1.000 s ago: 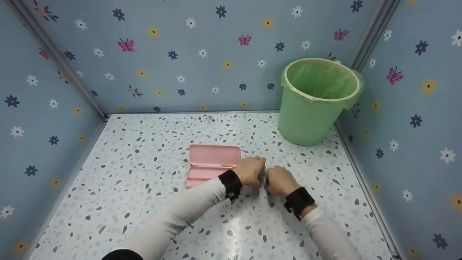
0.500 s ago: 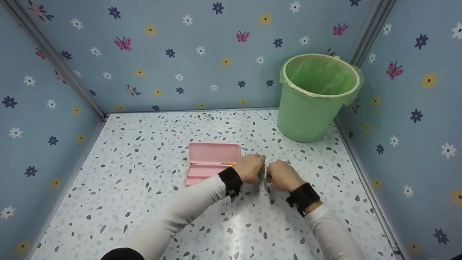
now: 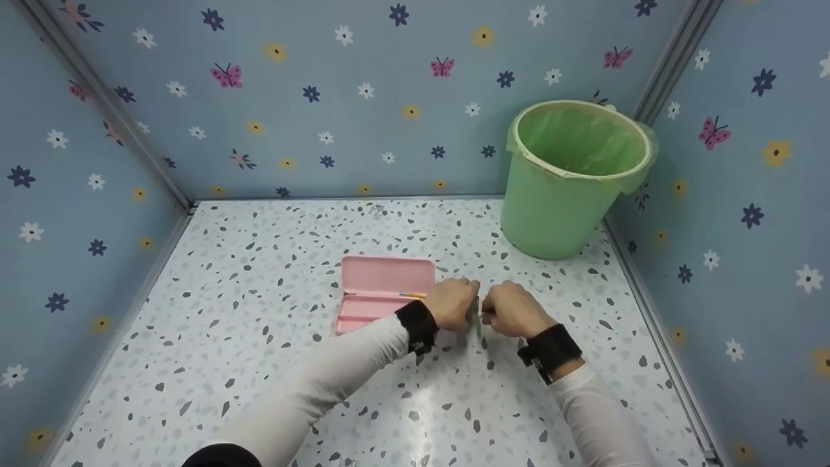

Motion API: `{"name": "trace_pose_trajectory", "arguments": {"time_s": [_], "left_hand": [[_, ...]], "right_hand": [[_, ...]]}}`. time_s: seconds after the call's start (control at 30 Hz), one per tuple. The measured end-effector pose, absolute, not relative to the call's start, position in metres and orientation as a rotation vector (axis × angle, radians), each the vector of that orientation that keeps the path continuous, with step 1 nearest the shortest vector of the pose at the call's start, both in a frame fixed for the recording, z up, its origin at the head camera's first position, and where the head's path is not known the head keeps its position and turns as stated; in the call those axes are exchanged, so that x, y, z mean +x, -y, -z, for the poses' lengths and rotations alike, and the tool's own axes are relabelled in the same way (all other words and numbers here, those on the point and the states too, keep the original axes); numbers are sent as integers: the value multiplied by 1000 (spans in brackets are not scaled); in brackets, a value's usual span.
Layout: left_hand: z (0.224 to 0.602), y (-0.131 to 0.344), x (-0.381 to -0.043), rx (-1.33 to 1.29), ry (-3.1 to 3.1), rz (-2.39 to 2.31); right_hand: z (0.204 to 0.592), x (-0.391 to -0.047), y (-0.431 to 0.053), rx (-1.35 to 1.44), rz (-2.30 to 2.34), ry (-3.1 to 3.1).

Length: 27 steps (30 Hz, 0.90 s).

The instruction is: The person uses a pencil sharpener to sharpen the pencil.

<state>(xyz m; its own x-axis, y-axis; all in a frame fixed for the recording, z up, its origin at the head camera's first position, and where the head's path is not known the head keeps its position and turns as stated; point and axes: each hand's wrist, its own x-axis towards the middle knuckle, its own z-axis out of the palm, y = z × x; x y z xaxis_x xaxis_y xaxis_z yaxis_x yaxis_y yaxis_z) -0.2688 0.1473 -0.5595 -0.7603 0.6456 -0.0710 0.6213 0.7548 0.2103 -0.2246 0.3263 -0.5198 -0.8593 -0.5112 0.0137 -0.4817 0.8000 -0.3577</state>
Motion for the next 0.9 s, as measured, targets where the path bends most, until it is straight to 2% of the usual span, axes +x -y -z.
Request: {"name": "trace_pose_trajectory", "arguments": {"time_s": [0.9], "left_hand": [[565,-148,-272,1063,-2819,-258]], "right_hand": [[503,-259,-334,-599,633,-3018]]}}
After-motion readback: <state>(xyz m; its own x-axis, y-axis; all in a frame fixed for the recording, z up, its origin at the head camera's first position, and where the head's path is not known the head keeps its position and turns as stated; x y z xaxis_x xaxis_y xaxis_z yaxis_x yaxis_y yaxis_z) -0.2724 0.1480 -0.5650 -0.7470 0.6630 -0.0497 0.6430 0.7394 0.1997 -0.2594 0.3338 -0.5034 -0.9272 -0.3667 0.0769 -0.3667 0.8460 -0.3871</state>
